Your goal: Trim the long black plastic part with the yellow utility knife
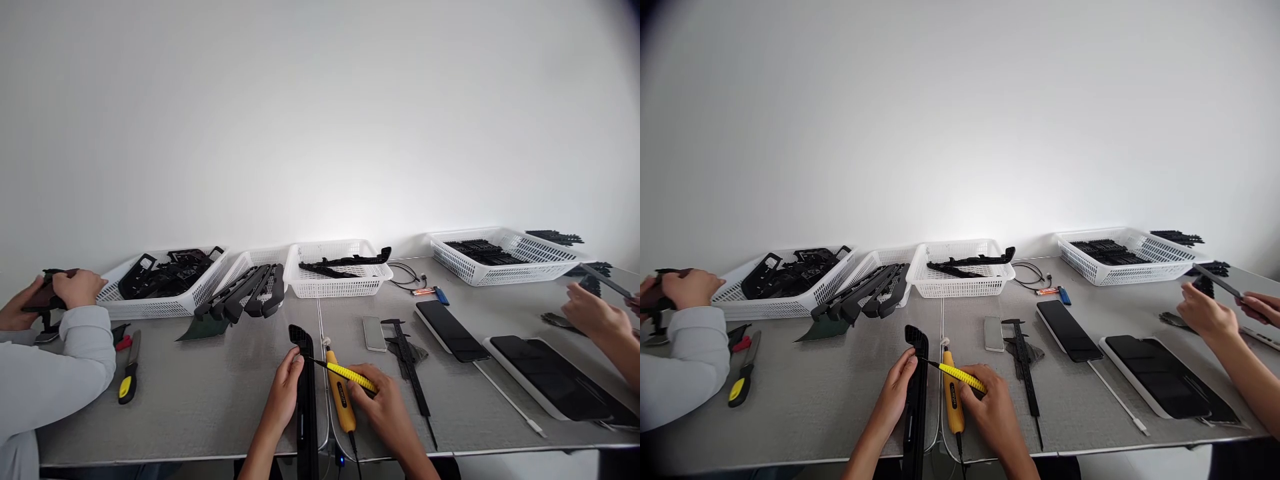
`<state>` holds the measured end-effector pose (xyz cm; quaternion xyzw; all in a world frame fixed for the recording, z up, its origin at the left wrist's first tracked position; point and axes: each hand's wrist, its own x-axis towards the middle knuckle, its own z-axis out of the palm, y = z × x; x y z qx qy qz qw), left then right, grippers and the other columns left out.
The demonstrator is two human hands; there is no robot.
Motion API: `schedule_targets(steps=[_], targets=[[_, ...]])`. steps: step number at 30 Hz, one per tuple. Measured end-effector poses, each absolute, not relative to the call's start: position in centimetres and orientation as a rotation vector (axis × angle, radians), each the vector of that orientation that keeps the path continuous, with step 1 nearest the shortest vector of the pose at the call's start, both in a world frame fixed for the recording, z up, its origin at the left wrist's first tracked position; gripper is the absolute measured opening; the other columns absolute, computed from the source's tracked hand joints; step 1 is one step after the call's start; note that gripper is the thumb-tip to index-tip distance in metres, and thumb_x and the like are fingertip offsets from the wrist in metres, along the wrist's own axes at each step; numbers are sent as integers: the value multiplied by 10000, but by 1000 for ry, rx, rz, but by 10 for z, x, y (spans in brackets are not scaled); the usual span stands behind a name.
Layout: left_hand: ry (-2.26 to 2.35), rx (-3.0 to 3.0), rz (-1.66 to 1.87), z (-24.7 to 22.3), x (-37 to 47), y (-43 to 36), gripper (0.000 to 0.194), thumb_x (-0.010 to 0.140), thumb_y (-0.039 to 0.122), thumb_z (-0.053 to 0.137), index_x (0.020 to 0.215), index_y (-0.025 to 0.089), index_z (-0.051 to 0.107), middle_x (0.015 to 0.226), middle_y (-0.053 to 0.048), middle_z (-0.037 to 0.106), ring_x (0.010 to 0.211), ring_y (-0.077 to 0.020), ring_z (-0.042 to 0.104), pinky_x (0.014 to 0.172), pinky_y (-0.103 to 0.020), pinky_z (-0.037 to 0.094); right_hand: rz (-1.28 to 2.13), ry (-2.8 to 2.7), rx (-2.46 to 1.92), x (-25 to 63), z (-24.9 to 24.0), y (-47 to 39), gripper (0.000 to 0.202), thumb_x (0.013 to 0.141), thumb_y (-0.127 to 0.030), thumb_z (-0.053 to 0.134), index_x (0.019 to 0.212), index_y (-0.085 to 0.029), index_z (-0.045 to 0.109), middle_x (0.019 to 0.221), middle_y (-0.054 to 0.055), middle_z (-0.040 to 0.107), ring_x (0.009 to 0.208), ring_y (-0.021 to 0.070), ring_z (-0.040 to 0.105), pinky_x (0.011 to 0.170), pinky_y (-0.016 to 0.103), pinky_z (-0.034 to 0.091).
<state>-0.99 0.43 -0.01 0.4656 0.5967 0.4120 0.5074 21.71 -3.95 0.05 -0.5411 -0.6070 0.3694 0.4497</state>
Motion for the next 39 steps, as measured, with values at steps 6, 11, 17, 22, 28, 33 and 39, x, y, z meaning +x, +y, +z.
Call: schedule_targets(steps=[6, 11, 17, 22, 28, 33, 39], targets=[[1427, 1125, 1019, -8, -11, 7, 524, 1028, 469, 531, 1470, 192, 580, 1628, -143, 509, 1553, -312, 412, 1278, -456, 351, 907, -1619, -1362, 215, 4, -39, 305, 949, -390, 618, 1127, -222, 800, 1112, 66, 784, 1043, 268, 691, 947, 353, 465], [1426, 1138, 1032, -11, -12, 7, 509, 1043, 430, 481, 1477, 179, 569, 1649, -140, 481, 1567, -293, 390, 1291, -445, 327, 895, -1724, -1421, 213, 6, -40, 316, 961, -383, 613, 1190, -245, 781, 1188, 62, 776, 1093, 276, 683, 1046, 393, 400], [1429, 1151, 1042, -12, -12, 9, 494, 1032, 416, 494, 1461, 185, 580, 1638, -149, 494, 1564, -305, 394, 1293, -472, 318, 882, -1774, -1375, 212, 6, -41, 358, 1035, -418, 524, 1249, -242, 750, 1174, 68, 772, 1052, 255, 686, 1002, 368, 411], [1431, 1165, 1021, -11, -12, 9, 527, 1036, 460, 490, 1487, 194, 552, 1667, -141, 454, 1579, -299, 366, 1287, -448, 329, 867, -1698, -1347, 212, 3, -40, 375, 1029, -446, 535, 1229, -220, 758, 1144, 80, 779, 1027, 254, 691, 955, 346, 449], [1433, 1126, 1015, -6, -11, 5, 551, 1046, 521, 482, 1505, 221, 533, 1687, -120, 427, 1596, -290, 329, 1294, -442, 318, 898, -1693, -1357, 212, 8, -42, 391, 1021, -461, 535, 1233, -225, 762, 1175, 84, 770, 1074, 271, 688, 992, 364, 452], [1432, 1115, 1020, -8, -11, 5, 592, 1018, 564, 539, 1507, 231, 538, 1669, -131, 455, 1579, -315, 363, 1282, -467, 340, 912, -1662, -1343, 212, 10, -43, 401, 1006, -475, 545, 1208, -216, 773, 1159, 97, 773, 1075, 281, 681, 997, 373, 467], [1431, 1141, 1023, -3, -10, 4, 585, 1020, 569, 526, 1497, 232, 555, 1659, -132, 470, 1572, -321, 375, 1278, -466, 345, 904, -1678, -1339, 212, 8, -42, 364, 1011, -432, 562, 1220, -222, 774, 1165, 84, 776, 1067, 275, 685, 997, 374, 451]])
